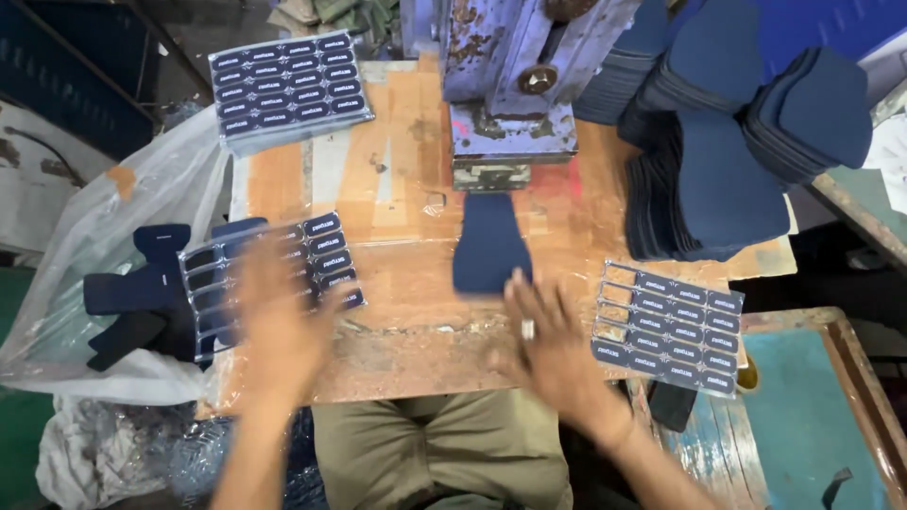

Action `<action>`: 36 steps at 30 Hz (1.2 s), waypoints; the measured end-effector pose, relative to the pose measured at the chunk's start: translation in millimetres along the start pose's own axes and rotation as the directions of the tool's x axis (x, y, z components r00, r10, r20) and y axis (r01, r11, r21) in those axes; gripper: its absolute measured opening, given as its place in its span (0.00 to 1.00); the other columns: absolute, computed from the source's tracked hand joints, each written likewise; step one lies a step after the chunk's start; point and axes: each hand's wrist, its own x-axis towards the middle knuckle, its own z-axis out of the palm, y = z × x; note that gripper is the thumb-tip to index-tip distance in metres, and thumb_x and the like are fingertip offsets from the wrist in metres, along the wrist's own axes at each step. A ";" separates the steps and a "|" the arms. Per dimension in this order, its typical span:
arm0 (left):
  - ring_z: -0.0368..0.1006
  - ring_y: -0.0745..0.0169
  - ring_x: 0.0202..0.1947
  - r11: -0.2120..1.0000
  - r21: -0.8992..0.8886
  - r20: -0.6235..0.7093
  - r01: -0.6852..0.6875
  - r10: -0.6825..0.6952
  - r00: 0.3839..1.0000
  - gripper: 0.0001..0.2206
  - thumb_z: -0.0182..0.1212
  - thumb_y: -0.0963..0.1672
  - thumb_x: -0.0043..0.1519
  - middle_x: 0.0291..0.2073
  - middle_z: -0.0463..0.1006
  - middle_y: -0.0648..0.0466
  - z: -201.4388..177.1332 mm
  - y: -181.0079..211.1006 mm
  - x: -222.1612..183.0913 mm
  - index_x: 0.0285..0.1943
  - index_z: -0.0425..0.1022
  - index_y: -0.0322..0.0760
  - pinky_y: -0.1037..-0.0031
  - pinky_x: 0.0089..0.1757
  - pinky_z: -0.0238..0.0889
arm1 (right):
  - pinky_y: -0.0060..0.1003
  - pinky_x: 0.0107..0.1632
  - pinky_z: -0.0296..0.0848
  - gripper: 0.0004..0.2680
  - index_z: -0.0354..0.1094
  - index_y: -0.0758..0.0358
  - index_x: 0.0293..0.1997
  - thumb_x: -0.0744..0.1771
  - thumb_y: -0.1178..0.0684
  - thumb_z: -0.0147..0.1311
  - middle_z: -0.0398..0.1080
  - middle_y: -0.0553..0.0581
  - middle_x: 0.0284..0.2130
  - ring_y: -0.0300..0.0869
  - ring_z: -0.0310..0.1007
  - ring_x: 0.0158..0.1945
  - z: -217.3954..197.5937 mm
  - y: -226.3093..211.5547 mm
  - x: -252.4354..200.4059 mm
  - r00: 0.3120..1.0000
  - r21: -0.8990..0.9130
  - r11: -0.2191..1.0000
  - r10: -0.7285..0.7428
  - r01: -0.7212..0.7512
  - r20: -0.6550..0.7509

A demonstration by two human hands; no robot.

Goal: The recorder is using a manual press to print logos onto blue fabric pieces using a plastic stencil.

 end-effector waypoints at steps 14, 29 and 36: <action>0.47 0.40 0.75 0.846 -0.104 0.160 -0.523 0.534 0.830 0.32 0.56 0.56 0.64 0.72 0.62 0.47 103.7 84.7 29.8 0.71 0.66 0.31 0.39 0.67 0.40 | 0.50 0.70 0.60 0.21 0.69 0.70 0.60 0.68 0.41 0.55 0.67 0.66 0.62 0.61 0.61 0.68 13.3 46.0 82.3 0.995 0.095 0.995 -0.009 0.018 -0.095; 0.51 0.39 0.72 0.857 -0.187 0.121 -0.480 0.505 0.855 0.30 0.58 0.54 0.64 0.69 0.65 0.44 107.9 87.3 32.0 0.69 0.67 0.30 0.42 0.67 0.38 | 0.42 0.40 0.69 0.19 0.68 0.75 0.58 0.65 0.53 0.66 0.76 0.71 0.42 0.48 0.74 0.39 -84.5 130.5 -208.1 0.278 0.623 0.141 0.952 -0.770 0.127; 0.48 0.40 0.74 0.845 -0.129 0.122 -0.519 0.533 0.838 0.32 0.61 0.52 0.59 0.71 0.63 0.46 109.8 79.2 25.6 0.71 0.66 0.32 0.43 0.68 0.38 | 0.37 0.36 0.76 0.14 0.69 0.65 0.57 0.66 0.60 0.61 0.75 0.56 0.40 0.39 0.75 0.38 -50.8 47.1 -35.7 0.657 0.914 0.083 0.721 -0.397 0.220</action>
